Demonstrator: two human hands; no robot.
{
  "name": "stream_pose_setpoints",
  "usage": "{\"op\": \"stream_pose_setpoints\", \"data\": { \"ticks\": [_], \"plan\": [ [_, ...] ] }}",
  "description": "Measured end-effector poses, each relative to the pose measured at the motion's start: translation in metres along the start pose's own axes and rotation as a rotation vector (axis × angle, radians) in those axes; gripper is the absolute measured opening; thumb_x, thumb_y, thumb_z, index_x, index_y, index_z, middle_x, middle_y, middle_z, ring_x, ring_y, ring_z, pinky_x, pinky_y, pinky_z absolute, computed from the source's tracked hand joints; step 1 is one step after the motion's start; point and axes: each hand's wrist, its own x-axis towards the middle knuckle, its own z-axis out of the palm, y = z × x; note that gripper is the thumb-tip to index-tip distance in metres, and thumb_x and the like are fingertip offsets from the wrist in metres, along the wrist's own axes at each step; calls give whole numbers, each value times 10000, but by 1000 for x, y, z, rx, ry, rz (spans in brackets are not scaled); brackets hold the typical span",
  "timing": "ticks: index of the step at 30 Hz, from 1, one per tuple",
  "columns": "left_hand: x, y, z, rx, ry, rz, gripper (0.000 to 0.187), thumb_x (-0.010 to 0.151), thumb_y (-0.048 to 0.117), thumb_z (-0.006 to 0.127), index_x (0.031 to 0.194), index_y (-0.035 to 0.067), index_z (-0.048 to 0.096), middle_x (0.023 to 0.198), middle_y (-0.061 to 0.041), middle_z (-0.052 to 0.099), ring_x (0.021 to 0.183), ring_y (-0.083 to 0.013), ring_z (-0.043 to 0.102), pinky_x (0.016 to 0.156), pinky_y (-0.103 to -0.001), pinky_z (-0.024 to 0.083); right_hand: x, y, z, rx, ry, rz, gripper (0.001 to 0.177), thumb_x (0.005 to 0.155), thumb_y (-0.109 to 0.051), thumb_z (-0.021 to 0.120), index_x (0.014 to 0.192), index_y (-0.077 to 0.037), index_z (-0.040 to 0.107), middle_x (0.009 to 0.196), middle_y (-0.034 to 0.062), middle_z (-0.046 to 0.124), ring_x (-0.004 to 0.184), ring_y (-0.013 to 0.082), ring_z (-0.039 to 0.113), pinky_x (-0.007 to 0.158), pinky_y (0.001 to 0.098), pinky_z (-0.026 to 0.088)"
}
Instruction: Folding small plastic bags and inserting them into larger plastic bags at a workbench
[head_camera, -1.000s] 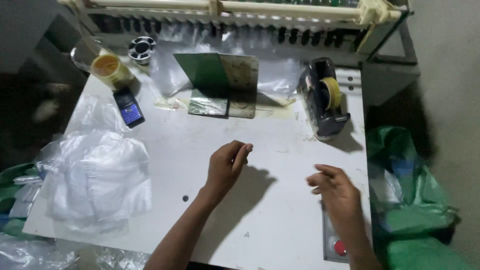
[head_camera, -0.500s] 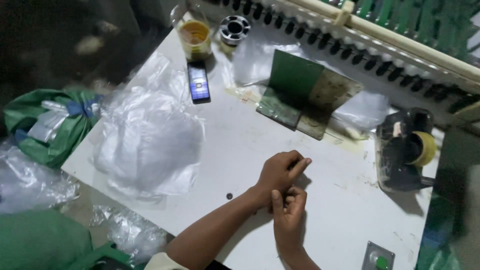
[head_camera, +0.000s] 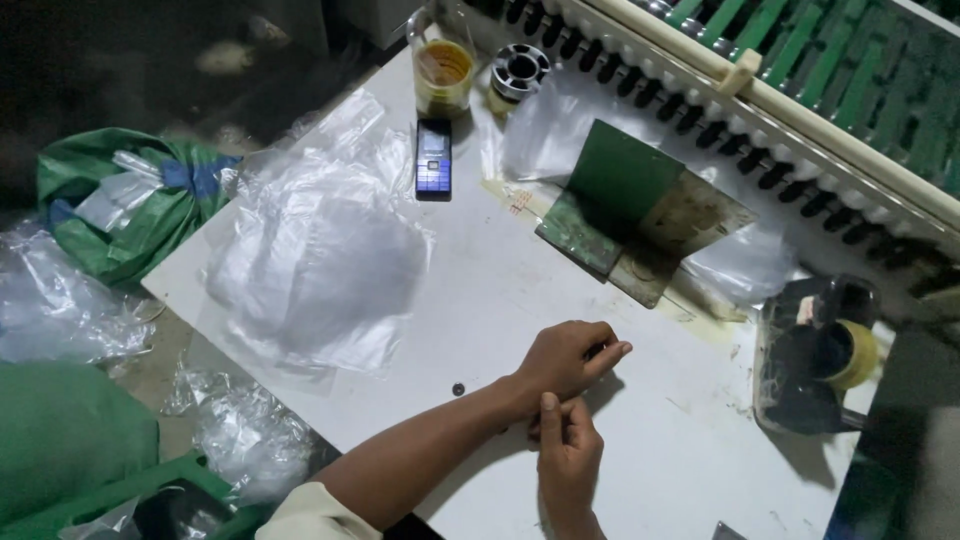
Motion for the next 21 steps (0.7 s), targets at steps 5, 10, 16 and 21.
{"op": "stream_pose_setpoints", "data": {
  "ticks": [5,10,16,21],
  "plan": [
    [-4,5,0,19,11,58,363,1002,439,559,848,122,645,779,-38,717,690,-221,647,606,-382,462,-3,-2,-6,111,-6,115,402,996,-322,626,694,-72,537,558,60,572,466,139,464,435,300,377],
    [-4,11,-10,-465,134,-106,286,993,338,660,825,112,702,611,8,623,559,-64,497,533,-246,386,20,14,-26,487,332,14,302,1085,-311,517,918,-65,571,817,149,713,698,243,710,587,317,561],
    [31,11,-55,-809,494,-268,308,997,371,550,1054,74,607,1120,-132,722,954,-216,650,588,-307,601,82,-78,-103,360,394,307,520,999,-390,484,1403,-64,493,1354,160,596,1211,295,595,1085,419,471],
    [114,-58,-107,-463,884,-257,577,986,376,717,1323,-43,509,1297,-277,565,1254,-416,554,1074,-527,459,188,31,-169,760,294,244,283,1001,-413,699,964,-181,541,1084,-18,492,1199,205,587,1178,428,452]
  ]
}}
